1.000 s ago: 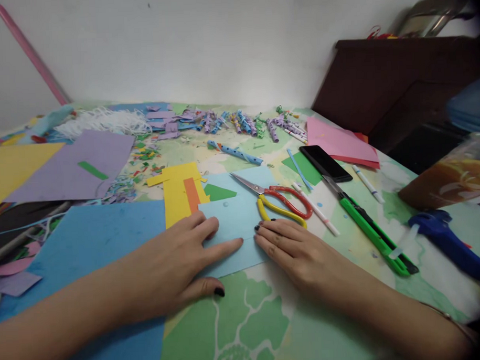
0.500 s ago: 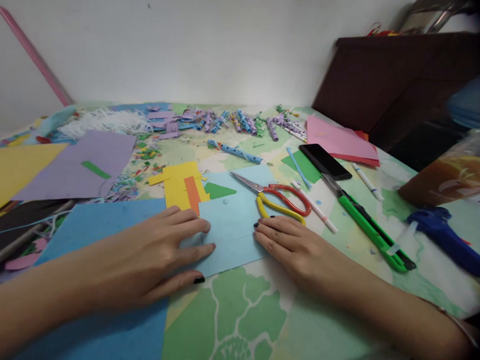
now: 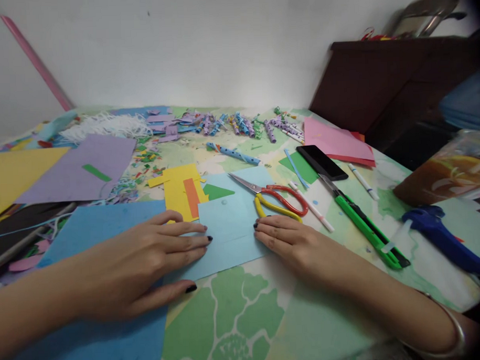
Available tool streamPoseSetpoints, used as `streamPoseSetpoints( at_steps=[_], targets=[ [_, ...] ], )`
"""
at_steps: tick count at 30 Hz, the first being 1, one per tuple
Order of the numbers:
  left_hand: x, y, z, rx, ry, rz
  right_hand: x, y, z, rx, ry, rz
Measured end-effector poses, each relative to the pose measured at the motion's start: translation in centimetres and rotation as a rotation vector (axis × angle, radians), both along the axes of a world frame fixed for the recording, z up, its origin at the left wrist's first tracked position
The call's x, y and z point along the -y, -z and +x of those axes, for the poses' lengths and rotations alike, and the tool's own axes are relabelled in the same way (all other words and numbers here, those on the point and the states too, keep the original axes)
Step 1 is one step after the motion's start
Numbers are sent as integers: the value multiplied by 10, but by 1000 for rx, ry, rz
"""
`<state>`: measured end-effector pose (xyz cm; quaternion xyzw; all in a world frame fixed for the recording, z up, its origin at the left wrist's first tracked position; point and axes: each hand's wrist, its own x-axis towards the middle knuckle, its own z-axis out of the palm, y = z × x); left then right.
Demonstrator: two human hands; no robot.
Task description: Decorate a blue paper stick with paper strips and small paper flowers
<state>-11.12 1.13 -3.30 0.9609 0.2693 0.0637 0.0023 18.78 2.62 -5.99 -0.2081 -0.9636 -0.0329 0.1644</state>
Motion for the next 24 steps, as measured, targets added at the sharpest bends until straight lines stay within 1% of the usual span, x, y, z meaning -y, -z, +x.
streamPoseSetpoints(
  at_steps=[3, 6, 9, 13, 16, 21, 24],
  targets=[
    [-5, -6, -3, -33, 114, -54, -4, -2, 2, -14, -24, 23],
    [-4, -9, -5, -15, 102, -76, -5, -5, 0, -34, -28, 54],
    [-1, -11, -3, -30, 89, -84, -2, -6, -10, -47, -16, 54],
    [0, -12, -3, -68, 92, -62, 1, -9, -31, 110, -93, -31],
    [0, -14, -3, -73, 100, -42, -1, -14, -38, 208, -158, -74],
    [1, -17, 0, -36, 85, -84, -4, -21, -35, 235, -170, 13],
    [0, -14, 5, -24, 92, -83, -2, -22, -34, 250, -166, 33]
  ],
)
